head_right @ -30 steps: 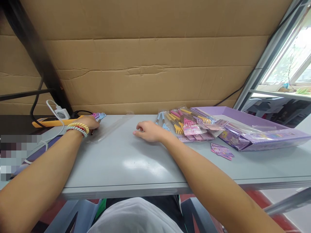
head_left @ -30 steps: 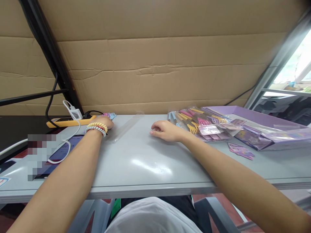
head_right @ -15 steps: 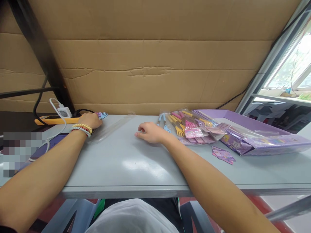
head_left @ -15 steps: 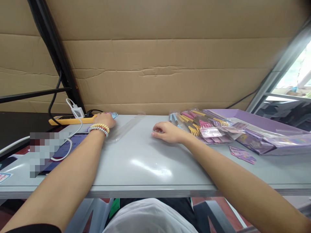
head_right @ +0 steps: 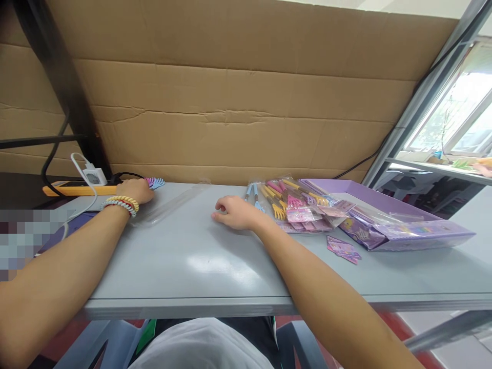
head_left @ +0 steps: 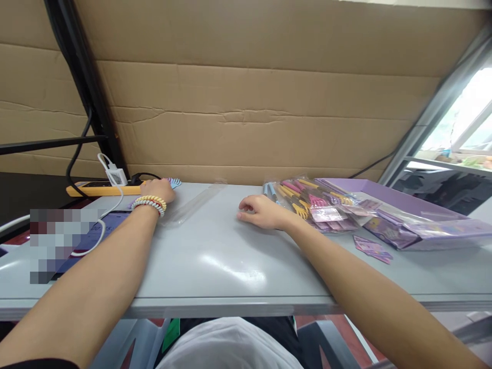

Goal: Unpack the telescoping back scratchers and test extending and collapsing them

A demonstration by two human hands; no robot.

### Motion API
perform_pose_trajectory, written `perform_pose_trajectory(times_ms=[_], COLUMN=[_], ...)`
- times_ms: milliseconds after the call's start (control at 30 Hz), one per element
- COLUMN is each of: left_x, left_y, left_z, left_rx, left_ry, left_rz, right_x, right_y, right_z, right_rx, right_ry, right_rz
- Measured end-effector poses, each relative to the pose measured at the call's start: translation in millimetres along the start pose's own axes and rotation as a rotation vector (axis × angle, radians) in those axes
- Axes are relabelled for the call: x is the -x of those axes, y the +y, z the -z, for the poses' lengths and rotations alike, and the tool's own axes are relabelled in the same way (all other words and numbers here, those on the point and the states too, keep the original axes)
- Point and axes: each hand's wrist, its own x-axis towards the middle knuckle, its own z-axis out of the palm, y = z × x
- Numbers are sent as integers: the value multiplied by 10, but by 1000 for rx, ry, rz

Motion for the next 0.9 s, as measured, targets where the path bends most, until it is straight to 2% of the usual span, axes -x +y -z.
perform_pose_trajectory(times_ms=[67, 100, 267, 400, 500, 533, 567, 667, 733, 800, 900], left_x=[40, 66, 210, 310, 350, 350, 341, 303, 305, 351, 473], left_y=[86, 131, 275, 335, 396, 414, 428, 446, 456, 483, 567], left_z=[76, 116, 218, 204, 183, 166, 141, 41, -11, -21, 15], left_rx=[-62, -63, 26, 172, 326, 322, 288, 148, 96, 51, -9], left_ry=[-2, -44, -369, -542, -725, -744, -713, -432, -321, -365, -544], left_rz=[6, -20, -172, -245, -331, -364, -396, -499, -562, -600, -618], right_x=[6, 11, 37, 32, 16, 12, 9, 7, 9, 12, 19], right_y=[24, 42, 155, 183, 156, 145, 137, 130, 142, 150, 119], right_z=[29, 52, 173, 168, 128, 119, 112, 107, 107, 106, 111], right_rx=[6, 15, 65, 79, 89, 93, 96, 100, 107, 110, 82], right_ry=[13, 25, 82, 43, 10, 5, 3, 12, 25, 35, 54], right_rz=[-11, -23, -117, -149, -143, -139, -137, -135, -135, -129, -98])
